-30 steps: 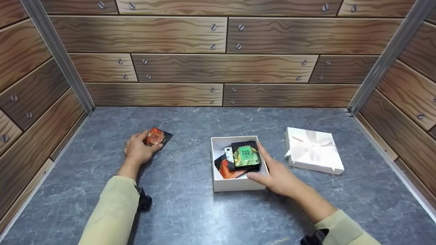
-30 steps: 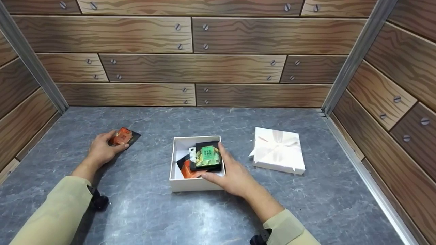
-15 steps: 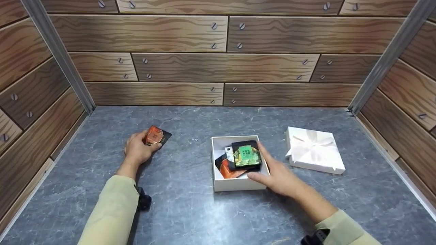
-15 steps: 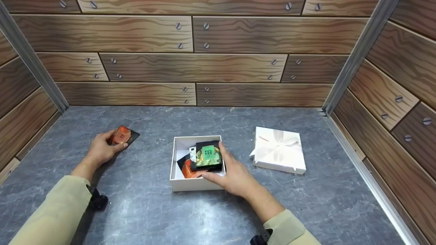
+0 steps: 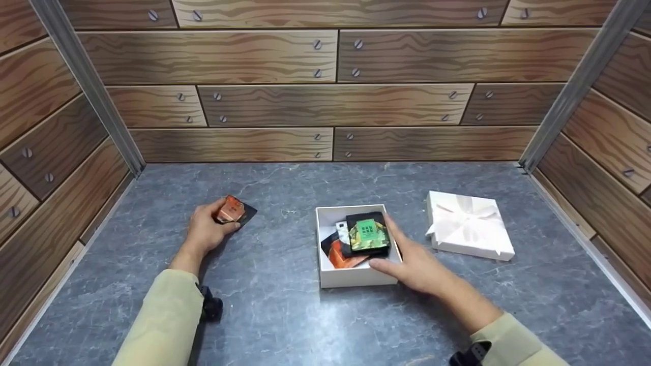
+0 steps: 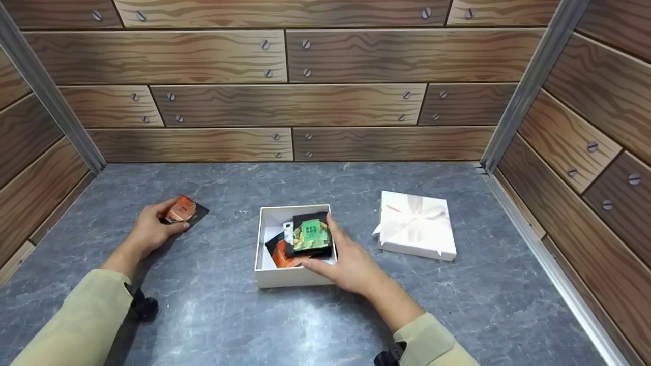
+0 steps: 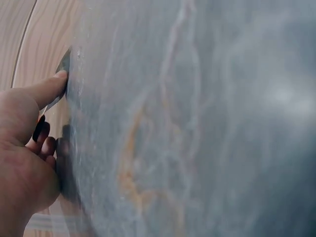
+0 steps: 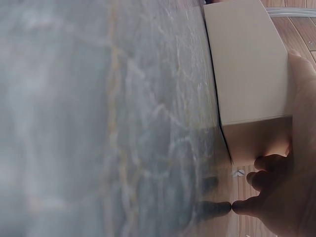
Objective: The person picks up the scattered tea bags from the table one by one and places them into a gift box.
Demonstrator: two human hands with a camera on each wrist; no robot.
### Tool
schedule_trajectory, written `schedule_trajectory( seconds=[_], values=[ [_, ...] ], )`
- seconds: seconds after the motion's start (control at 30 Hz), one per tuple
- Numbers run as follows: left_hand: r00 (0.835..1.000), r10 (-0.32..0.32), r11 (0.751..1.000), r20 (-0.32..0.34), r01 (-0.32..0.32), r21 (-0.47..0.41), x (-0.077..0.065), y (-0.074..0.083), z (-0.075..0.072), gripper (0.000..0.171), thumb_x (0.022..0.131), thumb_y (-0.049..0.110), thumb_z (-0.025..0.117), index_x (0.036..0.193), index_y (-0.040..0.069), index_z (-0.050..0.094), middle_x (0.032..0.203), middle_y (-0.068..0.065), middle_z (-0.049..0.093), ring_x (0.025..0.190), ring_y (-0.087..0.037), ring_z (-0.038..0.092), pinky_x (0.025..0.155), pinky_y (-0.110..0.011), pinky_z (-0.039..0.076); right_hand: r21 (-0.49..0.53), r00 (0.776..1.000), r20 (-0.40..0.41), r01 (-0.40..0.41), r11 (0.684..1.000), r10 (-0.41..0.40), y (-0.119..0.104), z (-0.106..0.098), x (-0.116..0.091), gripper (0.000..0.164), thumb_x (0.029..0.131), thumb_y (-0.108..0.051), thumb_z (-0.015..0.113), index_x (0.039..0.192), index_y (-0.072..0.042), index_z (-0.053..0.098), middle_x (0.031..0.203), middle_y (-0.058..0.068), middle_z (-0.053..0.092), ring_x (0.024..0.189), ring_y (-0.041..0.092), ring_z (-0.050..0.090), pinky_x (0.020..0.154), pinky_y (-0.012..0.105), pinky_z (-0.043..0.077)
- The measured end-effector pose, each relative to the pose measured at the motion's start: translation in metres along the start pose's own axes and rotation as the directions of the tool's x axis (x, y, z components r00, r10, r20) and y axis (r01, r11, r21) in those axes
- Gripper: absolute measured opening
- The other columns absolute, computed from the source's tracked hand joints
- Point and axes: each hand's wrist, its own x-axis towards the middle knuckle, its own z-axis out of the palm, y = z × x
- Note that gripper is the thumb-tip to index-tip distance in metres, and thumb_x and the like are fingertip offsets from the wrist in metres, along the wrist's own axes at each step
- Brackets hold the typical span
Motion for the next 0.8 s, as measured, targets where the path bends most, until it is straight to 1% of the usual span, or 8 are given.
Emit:
schedule_trajectory(
  seconds=[0.13, 0.23, 0.33, 0.43, 0.53, 0.63, 0.7, 0.8],
  values=[
    [1.0, 0.011, 0.996, -0.019, -0.013, -0.084, -0.003, 0.001, 0.0, 0.078, 0.092, 0.005, 0.081, 0.16, 0.0, 0.043, 0.15, -0.034, 0.045, 0.14, -0.046, 0.043, 0.119, -0.054, 0.034, 0.001, 1.0, -0.005, 0.002, 1.0, -0.002, -0.001, 0.0, 0.0, 0.112, 0.093, -0.07, 0.069, 0.173, -0.026, 0.004, 0.159, 0.036, 0.037, 0.141, 0.058, 0.043, 0.116, 0.069, 0.032],
    [0.999, -0.009, 0.99, -0.033, 0.004, -0.141, -0.005, 0.002, 0.0, 0.074, 0.093, 0.001, 0.078, 0.16, 0.002, 0.044, 0.151, -0.033, 0.048, 0.138, -0.043, 0.049, 0.116, -0.052, 0.039, 0.004, 1.0, 0.001, 0.0, 1.0, 0.0, -0.001, 0.0, 0.0, 0.111, 0.093, -0.069, 0.069, 0.173, -0.026, 0.004, 0.159, 0.037, 0.038, 0.14, 0.058, 0.044, 0.116, 0.069, 0.032],
    [0.998, -0.059, 0.974, -0.037, 0.049, -0.222, -0.007, 0.004, -0.001, 0.068, 0.097, -0.002, 0.073, 0.159, 0.007, 0.048, 0.155, -0.032, 0.046, 0.139, -0.041, 0.049, 0.113, -0.049, 0.043, 0.011, 1.0, 0.005, -0.003, 1.0, 0.003, -0.001, 0.0, 0.001, 0.112, 0.093, -0.069, 0.069, 0.173, -0.025, 0.005, 0.158, 0.037, 0.038, 0.14, 0.058, 0.044, 0.116, 0.069, 0.032],
    [0.996, -0.075, 0.954, -0.044, 0.059, -0.294, -0.009, 0.006, -0.002, 0.063, 0.098, -0.004, 0.069, 0.157, 0.007, 0.051, 0.157, -0.031, 0.045, 0.139, -0.039, 0.048, 0.111, -0.047, 0.043, 0.015, 1.0, 0.002, 0.001, 1.0, -0.001, -0.001, 0.0, 0.002, 0.111, 0.093, -0.068, 0.07, 0.173, -0.024, 0.006, 0.157, 0.037, 0.04, 0.139, 0.058, 0.046, 0.116, 0.069, 0.034],
    [0.998, -0.045, 0.955, -0.053, 0.027, -0.296, -0.012, 0.009, -0.004, 0.061, 0.098, -0.005, 0.069, 0.156, 0.006, 0.052, 0.156, -0.03, 0.047, 0.136, -0.037, 0.051, 0.107, -0.041, 0.046, 0.019, 1.0, -0.007, 0.015, 1.0, -0.015, -0.001, 0.001, 0.002, 0.11, 0.094, -0.066, 0.07, 0.173, -0.022, 0.007, 0.154, 0.038, 0.044, 0.136, 0.057, 0.049, 0.114, 0.068, 0.036],
    [0.999, 0.015, 0.96, -0.05, -0.028, -0.277, -0.014, 0.017, -0.007, 0.064, 0.098, -0.006, 0.069, 0.158, 0.006, 0.051, 0.151, -0.028, 0.053, 0.13, -0.033, 0.056, 0.097, -0.029, 0.049, 0.025, 1.0, -0.013, 0.027, 0.999, -0.026, 0.0, 0.001, 0.002, 0.11, 0.094, -0.066, 0.07, 0.173, -0.021, 0.008, 0.152, 0.04, 0.046, 0.134, 0.057, 0.051, 0.113, 0.068, 0.038],
    [0.998, 0.058, 0.963, -0.034, -0.064, -0.26, -0.013, 0.027, -0.009, 0.065, 0.098, -0.007, 0.067, 0.159, 0.006, 0.048, 0.149, -0.026, 0.057, 0.126, -0.03, 0.059, 0.09, -0.021, 0.049, 0.027, 1.0, -0.011, 0.023, 0.999, -0.023, 0.0, 0.002, 0.002, 0.111, 0.093, -0.066, 0.07, 0.173, -0.022, 0.007, 0.152, 0.039, 0.045, 0.134, 0.057, 0.051, 0.113, 0.068, 0.038],
    [0.99, 0.139, 0.95, -0.025, -0.14, -0.279, -0.013, 0.045, -0.01, 0.063, 0.096, -0.011, 0.064, 0.157, 0.002, 0.049, 0.141, -0.025, 0.064, 0.115, -0.027, 0.062, 0.082, -0.017, 0.049, 0.025, 1.0, -0.011, 0.017, 1.0, -0.017, 0.001, 0.001, 0.002, 0.111, 0.093, -0.067, 0.07, 0.173, -0.023, 0.007, 0.153, 0.039, 0.044, 0.136, 0.058, 0.05, 0.114, 0.068, 0.037]
  ],
)
